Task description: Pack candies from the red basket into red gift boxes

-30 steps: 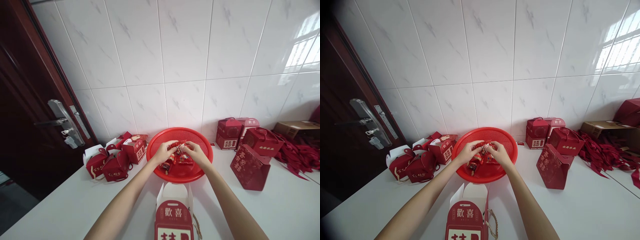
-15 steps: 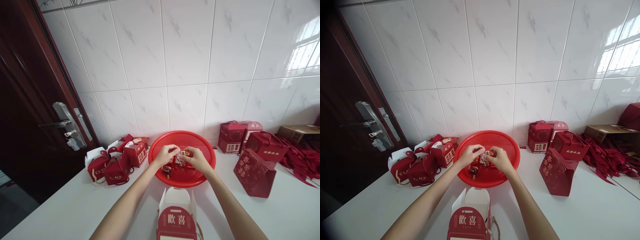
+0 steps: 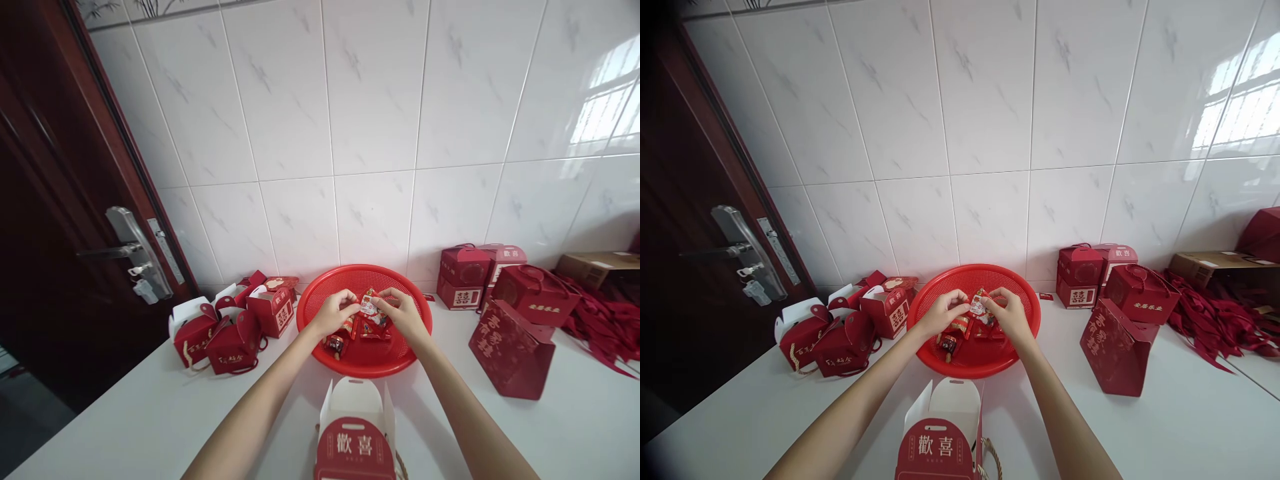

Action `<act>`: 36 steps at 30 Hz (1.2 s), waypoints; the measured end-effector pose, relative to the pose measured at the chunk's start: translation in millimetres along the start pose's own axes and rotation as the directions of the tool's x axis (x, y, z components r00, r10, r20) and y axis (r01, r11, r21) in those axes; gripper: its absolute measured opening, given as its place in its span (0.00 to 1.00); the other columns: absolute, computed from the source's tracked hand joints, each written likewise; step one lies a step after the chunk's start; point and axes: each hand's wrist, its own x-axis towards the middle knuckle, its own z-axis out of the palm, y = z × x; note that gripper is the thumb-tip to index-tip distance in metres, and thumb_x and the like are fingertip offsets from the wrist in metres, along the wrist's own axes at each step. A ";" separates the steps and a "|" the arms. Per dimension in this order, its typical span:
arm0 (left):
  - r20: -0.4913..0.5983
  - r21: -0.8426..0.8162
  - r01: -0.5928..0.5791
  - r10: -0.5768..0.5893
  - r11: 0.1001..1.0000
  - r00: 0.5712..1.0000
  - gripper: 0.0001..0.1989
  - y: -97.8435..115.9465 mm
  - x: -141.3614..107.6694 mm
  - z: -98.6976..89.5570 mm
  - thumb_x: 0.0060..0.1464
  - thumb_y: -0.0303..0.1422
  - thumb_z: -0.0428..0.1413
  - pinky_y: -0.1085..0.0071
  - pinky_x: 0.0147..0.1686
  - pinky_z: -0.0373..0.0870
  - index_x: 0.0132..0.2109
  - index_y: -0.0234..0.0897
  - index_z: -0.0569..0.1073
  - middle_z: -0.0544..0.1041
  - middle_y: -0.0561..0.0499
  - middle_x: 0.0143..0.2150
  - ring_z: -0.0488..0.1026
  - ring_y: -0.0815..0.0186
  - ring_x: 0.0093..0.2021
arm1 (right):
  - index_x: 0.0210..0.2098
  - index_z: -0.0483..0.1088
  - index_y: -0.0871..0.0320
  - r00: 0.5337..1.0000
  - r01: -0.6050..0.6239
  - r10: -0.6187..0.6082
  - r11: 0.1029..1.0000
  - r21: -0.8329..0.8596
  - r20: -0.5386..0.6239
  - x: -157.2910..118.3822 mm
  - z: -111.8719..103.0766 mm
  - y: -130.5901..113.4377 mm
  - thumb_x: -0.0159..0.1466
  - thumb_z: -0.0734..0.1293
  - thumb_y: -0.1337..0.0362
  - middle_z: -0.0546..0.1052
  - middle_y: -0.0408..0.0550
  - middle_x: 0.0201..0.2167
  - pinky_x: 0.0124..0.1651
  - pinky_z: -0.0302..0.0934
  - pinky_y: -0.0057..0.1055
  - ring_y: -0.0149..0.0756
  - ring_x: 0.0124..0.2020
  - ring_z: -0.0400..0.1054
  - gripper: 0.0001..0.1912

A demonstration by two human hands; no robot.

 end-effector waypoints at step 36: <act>0.063 0.857 0.242 -0.556 0.456 0.829 0.22 7.8 -6.7 3.0 0.27 0.24 0.69 0.67 0.35 0.70 0.36 0.39 0.78 0.81 0.43 0.42 0.78 0.50 0.42 | 0.37 0.69 0.55 0.972 -0.173 0.199 0.965 0.199 -0.123 -3.6 0.8 -9.2 0.45 0.70 0.70 0.78 0.43 0.28 0.31 0.73 0.35 0.39 0.28 0.74 0.18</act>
